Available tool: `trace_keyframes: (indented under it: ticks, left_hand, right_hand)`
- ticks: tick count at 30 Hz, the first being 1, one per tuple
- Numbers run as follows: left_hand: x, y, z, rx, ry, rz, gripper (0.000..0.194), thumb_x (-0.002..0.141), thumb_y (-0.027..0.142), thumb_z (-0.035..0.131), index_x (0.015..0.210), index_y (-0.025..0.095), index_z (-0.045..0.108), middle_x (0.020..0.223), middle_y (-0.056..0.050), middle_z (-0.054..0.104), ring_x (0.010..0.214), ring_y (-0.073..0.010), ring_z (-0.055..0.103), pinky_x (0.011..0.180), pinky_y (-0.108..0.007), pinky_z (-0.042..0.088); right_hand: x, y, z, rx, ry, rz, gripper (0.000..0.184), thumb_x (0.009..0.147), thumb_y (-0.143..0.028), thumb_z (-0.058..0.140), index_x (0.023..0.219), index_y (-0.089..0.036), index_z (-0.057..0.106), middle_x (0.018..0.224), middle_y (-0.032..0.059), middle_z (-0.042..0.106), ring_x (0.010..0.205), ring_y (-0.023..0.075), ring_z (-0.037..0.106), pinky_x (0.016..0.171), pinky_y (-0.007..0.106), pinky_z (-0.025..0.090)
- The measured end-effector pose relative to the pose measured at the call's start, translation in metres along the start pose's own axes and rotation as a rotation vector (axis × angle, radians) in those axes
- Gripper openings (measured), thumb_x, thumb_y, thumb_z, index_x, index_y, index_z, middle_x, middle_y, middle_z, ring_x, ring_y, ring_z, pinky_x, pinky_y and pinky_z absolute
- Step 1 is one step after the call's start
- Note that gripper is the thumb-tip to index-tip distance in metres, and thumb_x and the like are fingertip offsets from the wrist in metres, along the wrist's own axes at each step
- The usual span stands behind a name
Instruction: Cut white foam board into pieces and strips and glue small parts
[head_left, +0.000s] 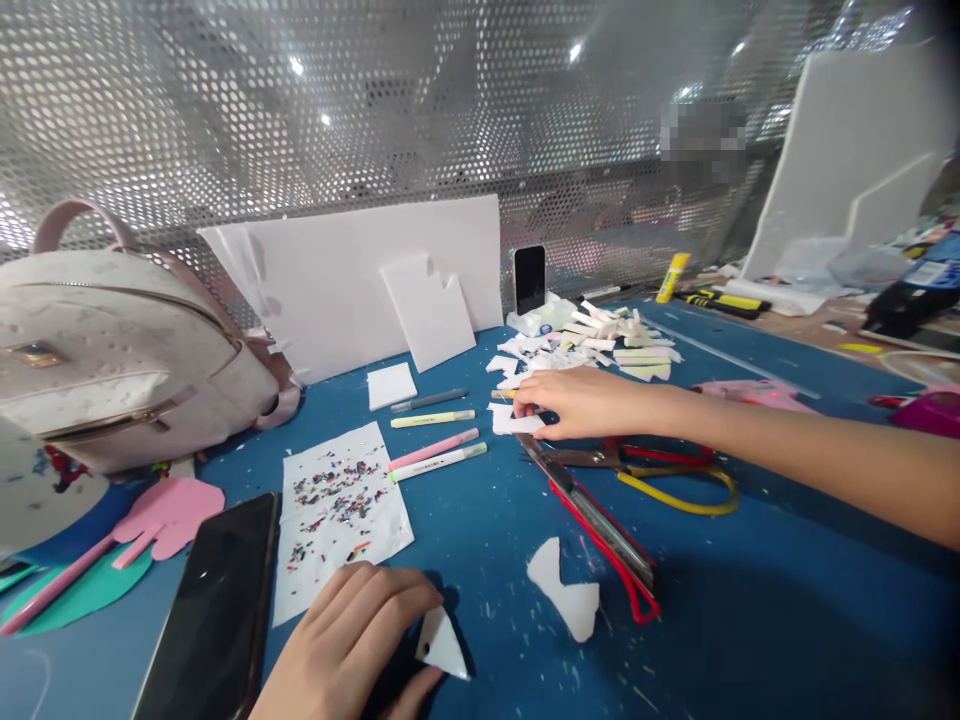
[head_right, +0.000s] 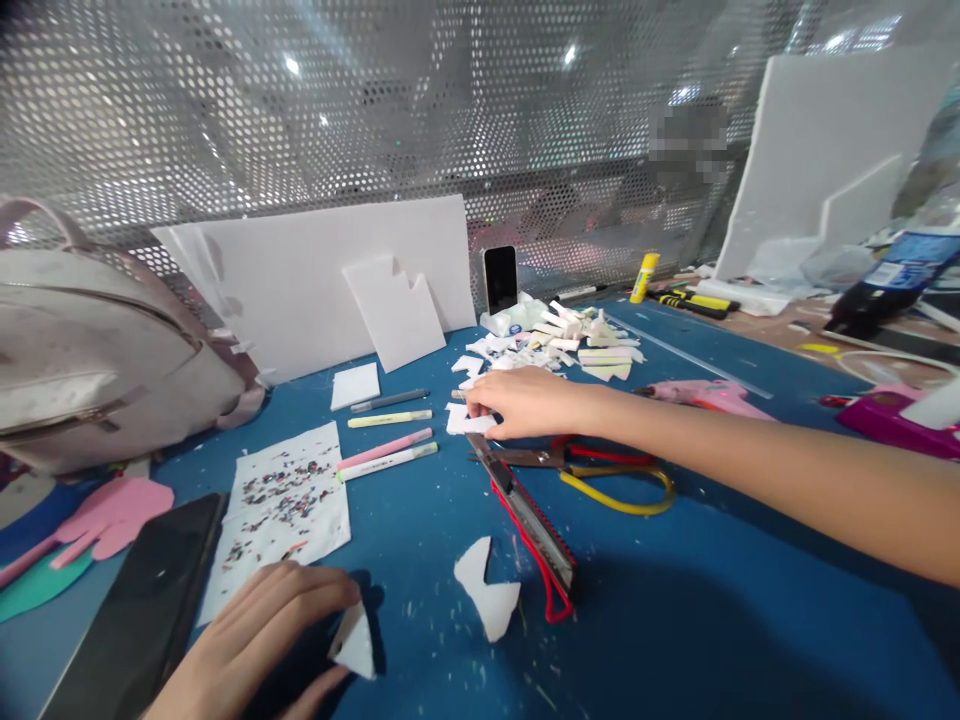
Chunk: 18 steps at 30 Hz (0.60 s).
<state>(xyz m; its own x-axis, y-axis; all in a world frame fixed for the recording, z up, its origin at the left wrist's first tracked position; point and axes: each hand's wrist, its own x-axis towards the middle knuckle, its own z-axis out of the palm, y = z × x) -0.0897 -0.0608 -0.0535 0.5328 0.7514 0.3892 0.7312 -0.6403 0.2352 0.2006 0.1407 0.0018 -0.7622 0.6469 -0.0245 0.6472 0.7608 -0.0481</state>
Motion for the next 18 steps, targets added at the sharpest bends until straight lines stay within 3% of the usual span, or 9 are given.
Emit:
trace_keyframes:
  ticks: [6, 9, 11, 14, 16, 18]
  left_hand:
    - [0.001, -0.004, 0.001, -0.009, -0.004, 0.029, 0.030, 0.092, 0.026, 0.062, 0.121, 0.022, 0.053, 0.109, -0.004, 0.068, 0.096, -0.0172, 0.065, 0.086, -0.026, 0.052]
    - [-0.001, -0.007, 0.004, -0.037, 0.025, 0.042, 0.028, 0.095, 0.026, 0.058, 0.122, 0.022, 0.053, 0.111, -0.005, 0.068, 0.096, -0.0179, 0.065, 0.085, -0.026, 0.053]
    - [-0.002, -0.007, 0.004, -0.045, 0.014, 0.025, 0.027, 0.096, 0.025, 0.055, 0.123, 0.023, 0.053, 0.113, -0.005, 0.068, 0.099, -0.0185, 0.064, 0.087, -0.027, 0.053]
    - [-0.004, -0.005, 0.003, -0.041, -0.016, -0.044, 0.028, 0.097, 0.023, 0.054, 0.125, 0.024, 0.051, 0.118, -0.006, 0.066, 0.106, -0.0191, 0.062, 0.092, -0.029, 0.051]
    - [-0.005, -0.003, 0.002, -0.046, -0.018, -0.060, 0.029, 0.097, 0.023, 0.054, 0.126, 0.024, 0.050, 0.120, -0.006, 0.065, 0.109, -0.0194, 0.061, 0.094, -0.030, 0.051]
    - [-0.005, -0.002, 0.001, -0.047, -0.015, -0.056, 0.029, 0.097, 0.022, 0.054, 0.126, 0.024, 0.050, 0.120, -0.006, 0.065, 0.110, -0.0193, 0.061, 0.094, -0.030, 0.051]
  right_hand:
    - [0.014, 0.007, -0.018, 0.071, 0.125, 0.022, 0.024, 0.081, -0.023, 0.060, 0.103, -0.020, 0.067, 0.107, 0.0093, 0.067, 0.092, 0.0252, 0.062, 0.067, 0.033, 0.040]
    - [0.039, 0.022, -0.022, 0.163, 0.205, 0.078, 0.030, 0.087, -0.027, 0.055, 0.116, -0.020, 0.062, 0.110, 0.0090, 0.068, 0.088, 0.0218, 0.063, 0.068, 0.031, 0.043]
    - [0.057, 0.030, -0.018, 0.217, 0.259, 0.155, 0.037, 0.091, -0.026, 0.049, 0.126, -0.014, 0.055, 0.116, 0.0142, 0.066, 0.090, 0.0223, 0.064, 0.069, 0.032, 0.046]
    - [0.071, 0.032, -0.009, 0.267, 0.267, 0.190, 0.041, 0.094, -0.023, 0.046, 0.134, -0.014, 0.050, 0.129, 0.0161, 0.061, 0.092, 0.0203, 0.065, 0.072, 0.030, 0.049]
    - [0.069, 0.027, -0.004, 0.262, 0.243, 0.174, 0.036, 0.094, -0.023, 0.049, 0.129, -0.019, 0.056, 0.129, 0.0109, 0.062, 0.096, 0.0191, 0.065, 0.076, 0.029, 0.049]
    - [0.061, 0.019, -0.003, 0.219, 0.184, 0.177, 0.022, 0.092, -0.029, 0.056, 0.110, -0.021, 0.066, 0.113, 0.0067, 0.069, 0.096, 0.0210, 0.064, 0.080, 0.032, 0.048]
